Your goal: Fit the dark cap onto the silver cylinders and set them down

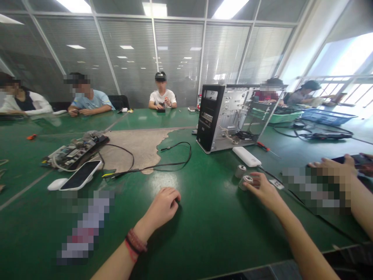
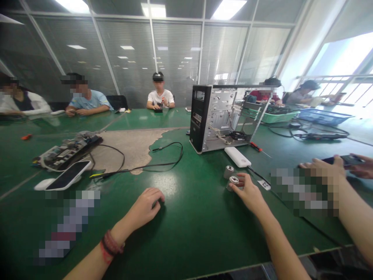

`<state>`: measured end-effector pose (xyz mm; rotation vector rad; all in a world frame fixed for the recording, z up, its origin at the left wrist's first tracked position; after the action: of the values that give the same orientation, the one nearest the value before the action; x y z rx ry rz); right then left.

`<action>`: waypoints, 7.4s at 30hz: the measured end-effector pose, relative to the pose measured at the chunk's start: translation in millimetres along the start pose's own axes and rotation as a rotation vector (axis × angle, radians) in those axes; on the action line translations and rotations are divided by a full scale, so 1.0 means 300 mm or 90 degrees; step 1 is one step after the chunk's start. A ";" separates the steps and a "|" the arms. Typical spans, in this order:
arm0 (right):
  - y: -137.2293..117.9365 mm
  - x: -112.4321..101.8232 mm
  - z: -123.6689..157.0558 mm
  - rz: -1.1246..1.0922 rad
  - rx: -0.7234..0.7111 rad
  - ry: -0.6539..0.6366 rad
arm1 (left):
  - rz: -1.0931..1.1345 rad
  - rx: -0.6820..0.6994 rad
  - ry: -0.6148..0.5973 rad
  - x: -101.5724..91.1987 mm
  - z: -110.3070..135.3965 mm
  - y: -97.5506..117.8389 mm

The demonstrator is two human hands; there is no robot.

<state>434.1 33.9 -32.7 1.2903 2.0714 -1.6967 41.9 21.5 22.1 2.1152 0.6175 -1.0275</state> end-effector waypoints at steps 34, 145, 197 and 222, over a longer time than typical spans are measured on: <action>-0.586 0.444 0.286 -0.671 0.125 -0.365 | 0.443 -0.180 0.024 0.015 -0.004 0.017; -0.611 0.345 0.267 -0.432 -0.251 -0.165 | 0.140 -0.139 0.097 0.040 0.001 0.004; -0.673 0.429 0.293 -0.256 -0.437 -0.242 | 0.016 -0.025 0.000 -0.003 -0.019 -0.073; -0.009 -0.042 -0.021 0.153 -0.060 0.026 | 0.012 -0.010 0.050 -0.015 -0.010 -0.057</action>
<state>442.1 33.1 -21.0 1.4853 1.9027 -1.4654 29.4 34.4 20.7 2.1517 0.6410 -0.9308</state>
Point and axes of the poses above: each hand's wrist, its own z-axis away from the middle knuckle, its own x-axis out of the palm, y = z × x, the point moved 5 cm from there along -z, towards the middle knuckle, and after that the axes turned 11 degrees about y, right-handed, at the moved point
